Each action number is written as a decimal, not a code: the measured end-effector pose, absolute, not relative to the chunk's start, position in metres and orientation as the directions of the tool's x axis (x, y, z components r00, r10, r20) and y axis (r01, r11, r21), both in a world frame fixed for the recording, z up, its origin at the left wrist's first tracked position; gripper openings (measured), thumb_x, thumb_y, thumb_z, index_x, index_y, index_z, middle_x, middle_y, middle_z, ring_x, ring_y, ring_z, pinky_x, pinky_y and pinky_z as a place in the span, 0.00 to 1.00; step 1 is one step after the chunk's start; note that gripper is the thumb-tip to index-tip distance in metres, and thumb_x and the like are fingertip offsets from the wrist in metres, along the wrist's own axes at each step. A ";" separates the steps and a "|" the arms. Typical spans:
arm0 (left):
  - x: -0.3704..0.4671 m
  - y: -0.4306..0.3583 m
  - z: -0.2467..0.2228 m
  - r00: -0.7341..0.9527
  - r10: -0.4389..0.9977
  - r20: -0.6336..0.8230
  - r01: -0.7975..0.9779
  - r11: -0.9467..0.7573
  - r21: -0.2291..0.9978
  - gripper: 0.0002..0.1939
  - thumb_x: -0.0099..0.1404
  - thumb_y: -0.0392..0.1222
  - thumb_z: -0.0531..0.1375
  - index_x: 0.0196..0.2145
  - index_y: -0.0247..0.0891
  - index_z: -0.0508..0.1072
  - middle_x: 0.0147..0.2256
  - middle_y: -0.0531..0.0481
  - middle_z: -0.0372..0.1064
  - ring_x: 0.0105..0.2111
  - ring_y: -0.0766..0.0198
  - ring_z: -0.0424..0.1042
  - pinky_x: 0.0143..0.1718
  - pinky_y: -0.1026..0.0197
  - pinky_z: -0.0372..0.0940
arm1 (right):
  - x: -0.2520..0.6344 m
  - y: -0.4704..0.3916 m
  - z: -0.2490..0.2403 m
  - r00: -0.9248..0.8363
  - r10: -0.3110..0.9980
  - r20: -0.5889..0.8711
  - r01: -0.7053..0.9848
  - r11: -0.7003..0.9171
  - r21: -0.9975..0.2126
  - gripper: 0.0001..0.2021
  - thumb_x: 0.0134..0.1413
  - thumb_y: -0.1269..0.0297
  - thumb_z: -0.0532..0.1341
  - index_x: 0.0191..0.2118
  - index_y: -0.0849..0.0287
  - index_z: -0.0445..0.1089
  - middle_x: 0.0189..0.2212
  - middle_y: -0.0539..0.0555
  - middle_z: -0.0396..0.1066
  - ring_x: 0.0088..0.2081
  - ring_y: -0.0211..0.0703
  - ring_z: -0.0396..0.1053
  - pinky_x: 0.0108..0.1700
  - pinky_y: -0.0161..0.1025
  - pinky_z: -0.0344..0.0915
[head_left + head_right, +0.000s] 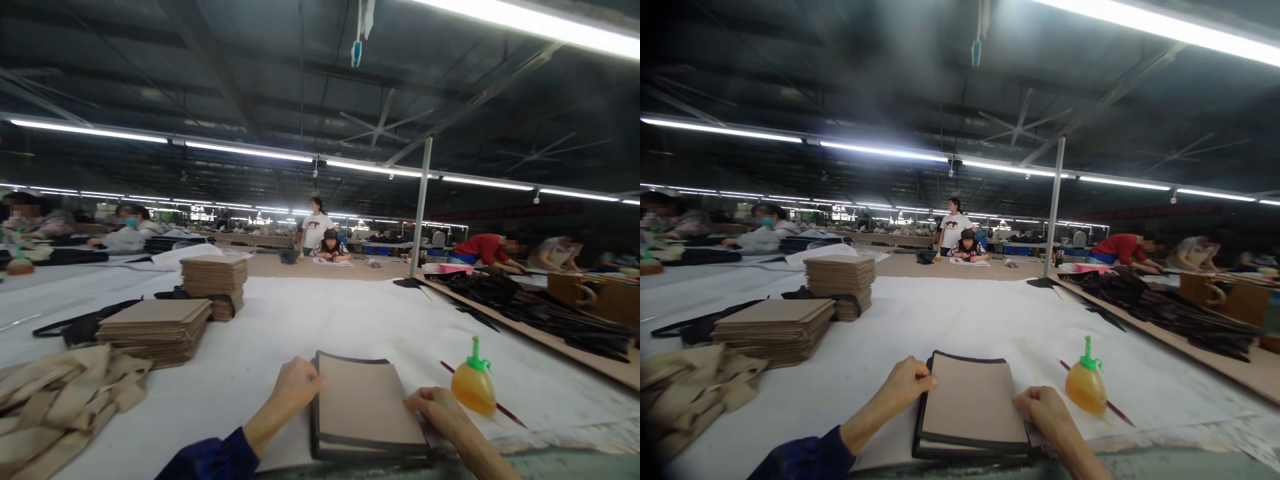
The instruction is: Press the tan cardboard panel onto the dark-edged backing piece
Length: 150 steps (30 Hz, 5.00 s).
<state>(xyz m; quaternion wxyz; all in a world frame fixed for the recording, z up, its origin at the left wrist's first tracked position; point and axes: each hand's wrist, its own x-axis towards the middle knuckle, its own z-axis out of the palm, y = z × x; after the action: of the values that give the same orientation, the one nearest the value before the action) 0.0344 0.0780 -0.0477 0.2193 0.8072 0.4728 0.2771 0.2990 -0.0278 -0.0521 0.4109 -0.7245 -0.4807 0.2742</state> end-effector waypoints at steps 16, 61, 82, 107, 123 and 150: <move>0.033 0.060 -0.047 0.402 0.863 0.307 0.665 -0.505 0.550 0.12 0.55 0.42 0.54 0.17 0.38 0.69 0.30 0.47 0.75 0.38 0.55 0.66 0.43 0.53 0.53 | 0.295 -0.031 -0.058 0.427 0.904 0.030 0.575 -0.245 -0.781 0.11 0.38 0.57 0.58 0.18 0.60 0.66 0.15 0.48 0.58 0.23 0.38 0.54 0.27 0.38 0.48; 0.032 0.054 -0.048 0.424 0.843 0.331 0.726 -0.535 0.432 0.12 0.57 0.40 0.53 0.18 0.37 0.61 0.34 0.49 0.67 0.39 0.59 0.65 0.43 0.54 0.53 | 0.294 -0.031 -0.069 0.458 0.885 0.079 0.660 -0.280 -0.697 0.11 0.45 0.60 0.57 0.24 0.61 0.72 0.25 0.54 0.75 0.32 0.45 0.70 0.32 0.36 0.58; 0.028 0.057 -0.056 0.411 0.833 0.370 0.742 -0.542 0.395 0.05 0.55 0.41 0.54 0.26 0.40 0.60 0.34 0.49 0.65 0.40 0.56 0.62 0.41 0.54 0.52 | 0.298 -0.027 -0.076 0.434 0.894 0.106 0.676 -0.246 -0.694 0.10 0.45 0.63 0.55 0.23 0.61 0.71 0.25 0.54 0.76 0.32 0.45 0.71 0.30 0.35 0.59; 0.027 0.057 -0.058 0.444 0.794 0.414 0.704 -0.595 0.386 0.05 0.58 0.41 0.57 0.32 0.38 0.69 0.37 0.49 0.69 0.42 0.55 0.63 0.43 0.53 0.54 | 0.291 -0.032 -0.067 0.474 0.877 0.086 0.663 -0.291 -0.690 0.09 0.45 0.65 0.56 0.21 0.60 0.70 0.25 0.54 0.75 0.33 0.47 0.71 0.31 0.37 0.59; 0.037 0.066 -0.036 0.949 0.284 0.140 0.268 -0.955 0.125 0.40 0.49 0.23 0.50 0.58 0.53 0.61 0.60 0.60 0.58 0.61 0.59 0.54 0.62 0.54 0.51 | 0.285 -0.037 -0.060 0.515 0.851 0.106 0.641 -0.300 -0.707 0.08 0.42 0.67 0.57 0.22 0.63 0.73 0.24 0.54 0.74 0.30 0.42 0.69 0.27 0.33 0.57; 0.032 0.065 -0.016 0.980 0.136 0.142 0.091 -0.954 0.285 0.24 0.64 0.31 0.46 0.51 0.52 0.70 0.56 0.56 0.66 0.51 0.60 0.64 0.55 0.58 0.53 | 0.288 -0.033 -0.064 0.458 0.883 0.100 0.704 -0.293 -0.647 0.08 0.46 0.65 0.57 0.23 0.60 0.71 0.26 0.54 0.76 0.33 0.46 0.71 0.31 0.36 0.59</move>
<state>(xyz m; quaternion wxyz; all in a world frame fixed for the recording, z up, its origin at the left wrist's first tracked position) 0.0323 0.0654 -0.0156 0.1400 0.9852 0.0574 0.0803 0.2883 -0.0331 -0.0639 0.3199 -0.7917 -0.5013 0.1397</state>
